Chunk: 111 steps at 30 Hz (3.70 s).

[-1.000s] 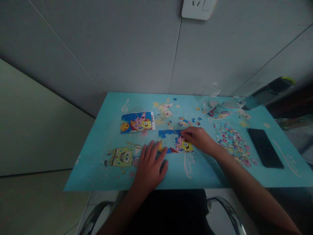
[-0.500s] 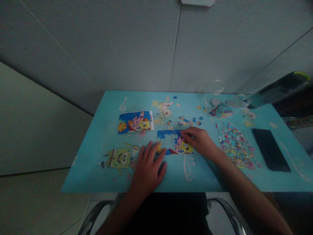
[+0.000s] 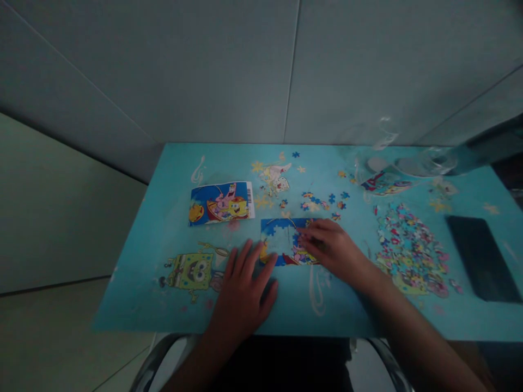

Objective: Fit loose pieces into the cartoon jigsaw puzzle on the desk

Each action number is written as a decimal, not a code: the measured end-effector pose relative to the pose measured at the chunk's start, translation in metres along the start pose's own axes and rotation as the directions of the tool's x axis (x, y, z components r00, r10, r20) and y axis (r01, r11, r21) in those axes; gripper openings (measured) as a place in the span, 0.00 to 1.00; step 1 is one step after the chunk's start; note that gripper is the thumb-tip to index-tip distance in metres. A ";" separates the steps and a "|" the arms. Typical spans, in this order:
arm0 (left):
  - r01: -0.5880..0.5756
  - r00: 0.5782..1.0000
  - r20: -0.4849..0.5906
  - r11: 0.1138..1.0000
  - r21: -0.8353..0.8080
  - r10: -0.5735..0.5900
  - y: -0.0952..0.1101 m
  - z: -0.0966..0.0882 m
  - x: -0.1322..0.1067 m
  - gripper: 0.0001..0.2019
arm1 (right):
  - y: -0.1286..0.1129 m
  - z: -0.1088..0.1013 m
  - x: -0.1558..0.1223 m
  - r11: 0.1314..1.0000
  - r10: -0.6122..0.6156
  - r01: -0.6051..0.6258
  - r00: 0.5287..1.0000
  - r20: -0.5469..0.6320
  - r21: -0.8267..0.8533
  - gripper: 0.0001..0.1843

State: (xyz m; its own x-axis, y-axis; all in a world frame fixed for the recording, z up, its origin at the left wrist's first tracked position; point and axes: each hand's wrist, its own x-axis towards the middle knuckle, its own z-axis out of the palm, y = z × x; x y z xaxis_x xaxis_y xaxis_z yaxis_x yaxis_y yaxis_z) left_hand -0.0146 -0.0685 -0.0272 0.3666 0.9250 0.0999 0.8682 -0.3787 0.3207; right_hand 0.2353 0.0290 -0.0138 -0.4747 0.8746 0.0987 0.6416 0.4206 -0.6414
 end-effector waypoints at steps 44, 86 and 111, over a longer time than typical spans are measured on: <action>0.021 1.000 0.021 0.999 -0.031 -0.021 0.000 -0.001 0.000 0.26 | 0.001 0.000 -0.004 0.999 -0.020 0.024 0.997 0.071 -0.045 0.17; 0.003 1.000 0.014 1.000 0.020 -0.003 0.001 0.000 0.000 0.25 | 0.000 0.003 -0.006 0.992 -0.047 0.049 0.999 0.023 -0.116 0.16; 0.003 1.000 0.004 1.000 0.021 -0.003 0.000 0.001 0.000 0.25 | 0.003 0.005 -0.004 0.994 -0.062 0.064 0.998 0.028 -0.094 0.17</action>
State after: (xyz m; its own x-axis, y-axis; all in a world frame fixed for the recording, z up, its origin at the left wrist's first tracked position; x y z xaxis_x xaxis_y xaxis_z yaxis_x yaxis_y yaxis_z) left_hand -0.0140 -0.0681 -0.0283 0.3649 0.9261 0.0954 0.8762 -0.3763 0.3012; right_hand 0.2366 0.0253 -0.0196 -0.5304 0.8397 0.1168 0.6633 0.4968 -0.5596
